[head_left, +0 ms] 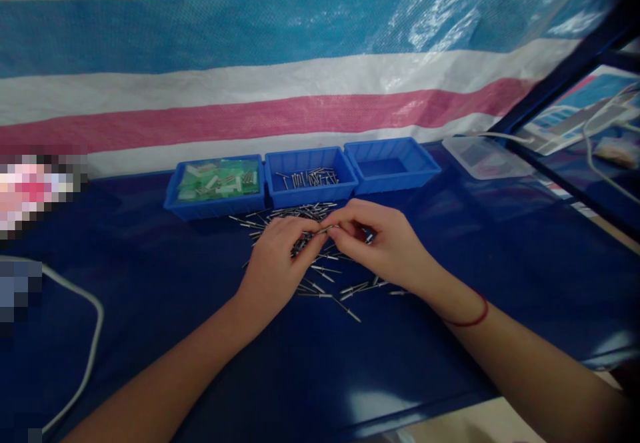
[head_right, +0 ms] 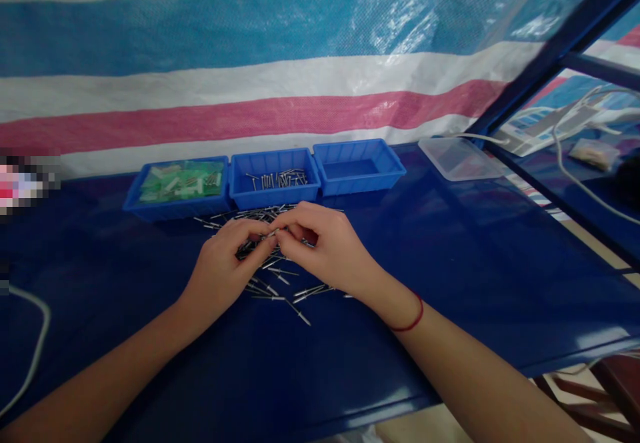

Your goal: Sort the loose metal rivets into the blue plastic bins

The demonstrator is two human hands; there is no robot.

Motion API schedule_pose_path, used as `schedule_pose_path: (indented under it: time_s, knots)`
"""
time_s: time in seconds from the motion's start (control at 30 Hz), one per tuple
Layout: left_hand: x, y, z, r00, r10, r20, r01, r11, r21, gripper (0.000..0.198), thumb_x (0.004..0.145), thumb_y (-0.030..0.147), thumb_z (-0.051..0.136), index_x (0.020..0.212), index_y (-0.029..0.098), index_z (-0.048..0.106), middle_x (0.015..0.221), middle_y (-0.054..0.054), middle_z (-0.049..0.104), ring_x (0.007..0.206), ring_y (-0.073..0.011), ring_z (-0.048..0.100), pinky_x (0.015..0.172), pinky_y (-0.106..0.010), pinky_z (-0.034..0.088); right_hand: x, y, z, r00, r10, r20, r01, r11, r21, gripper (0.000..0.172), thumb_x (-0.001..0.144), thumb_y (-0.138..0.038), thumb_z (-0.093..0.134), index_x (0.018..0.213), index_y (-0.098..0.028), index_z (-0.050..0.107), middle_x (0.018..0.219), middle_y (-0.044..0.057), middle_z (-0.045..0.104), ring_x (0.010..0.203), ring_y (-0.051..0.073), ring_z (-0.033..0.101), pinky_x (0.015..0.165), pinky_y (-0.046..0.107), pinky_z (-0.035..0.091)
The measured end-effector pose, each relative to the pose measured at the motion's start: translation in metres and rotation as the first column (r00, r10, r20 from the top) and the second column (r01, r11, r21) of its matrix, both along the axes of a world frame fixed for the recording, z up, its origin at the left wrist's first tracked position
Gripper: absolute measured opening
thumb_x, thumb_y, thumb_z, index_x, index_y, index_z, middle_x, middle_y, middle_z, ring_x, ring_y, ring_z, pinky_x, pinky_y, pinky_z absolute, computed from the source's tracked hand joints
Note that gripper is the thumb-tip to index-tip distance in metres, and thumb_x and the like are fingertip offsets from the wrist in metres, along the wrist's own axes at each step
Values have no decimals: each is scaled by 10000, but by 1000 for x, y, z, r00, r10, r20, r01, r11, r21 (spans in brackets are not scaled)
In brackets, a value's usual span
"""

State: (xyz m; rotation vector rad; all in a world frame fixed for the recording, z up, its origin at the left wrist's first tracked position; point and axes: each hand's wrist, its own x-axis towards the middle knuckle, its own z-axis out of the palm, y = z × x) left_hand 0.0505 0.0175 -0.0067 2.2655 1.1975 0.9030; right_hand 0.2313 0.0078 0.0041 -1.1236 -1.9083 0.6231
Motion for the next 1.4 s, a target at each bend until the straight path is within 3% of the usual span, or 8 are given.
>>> schedule_pose_path:
  time_s: [0.3,0.47,0.63,0.73,0.8,0.93,1.13,1.4]
  knots:
    - [-3,0,1,999,33,35,-34,999,24,108,905,269,556,879,185,618,847,-7,661,771,-146,599,753,-286,466,2,1,0,986,31,161,-40,998,54,161,901,-194,520,938,-170,676,722,12,594,654,117,529,608,239,411]
    - [-9,3,13,998,67,-5,-67,998,2,144,905,257,544,1012,181,603,889,-10,672,774,-149,610,785,-299,481,2,23,2,934,-324,148,286,930,230,179,900,-191,504,892,-158,680,725,33,619,662,145,548,630,274,421]
    - [-34,4,10,981,44,-190,-21,992,125,169,913,238,503,1032,192,612,1035,-57,656,1024,-219,577,940,-397,442,4,46,3,863,-430,267,331,879,344,211,902,-234,498,998,-148,665,788,74,627,740,199,572,706,328,442]
    - [-47,0,-2,959,39,-282,12,984,175,305,894,303,538,1177,197,581,1256,-103,562,1214,-267,478,1050,-466,367,1,35,4,907,-310,286,229,931,282,167,861,-165,510,946,-155,653,842,75,625,773,191,577,736,324,453]
    - [-51,-3,-10,944,47,-327,14,983,181,415,876,382,562,1253,208,547,1368,-122,476,1296,-303,402,1089,-506,319,-2,22,5,937,-114,332,56,982,178,140,810,-106,527,845,-158,652,858,65,617,790,176,579,749,306,459]
    - [-50,-6,-18,918,27,-396,39,987,157,534,866,480,550,1337,237,491,1468,-114,383,1392,-340,264,1112,-547,272,-6,9,0,890,136,434,-169,985,37,160,787,-84,544,825,-161,679,878,62,602,824,173,567,777,305,461]
    - [-46,-8,-18,877,24,-479,45,990,133,571,865,534,522,1373,280,460,1522,-89,318,1427,-396,138,1094,-647,207,-9,12,-5,799,94,594,-163,985,63,164,859,-166,547,862,-159,711,872,71,595,839,194,550,793,340,448]
    - [-46,-8,-20,901,55,-431,15,987,157,593,874,520,521,1371,209,432,1468,-133,380,1391,-350,268,1115,-547,281,-12,11,-9,801,139,582,-162,987,-13,146,880,-164,536,861,-146,679,881,72,583,835,182,560,775,315,455]
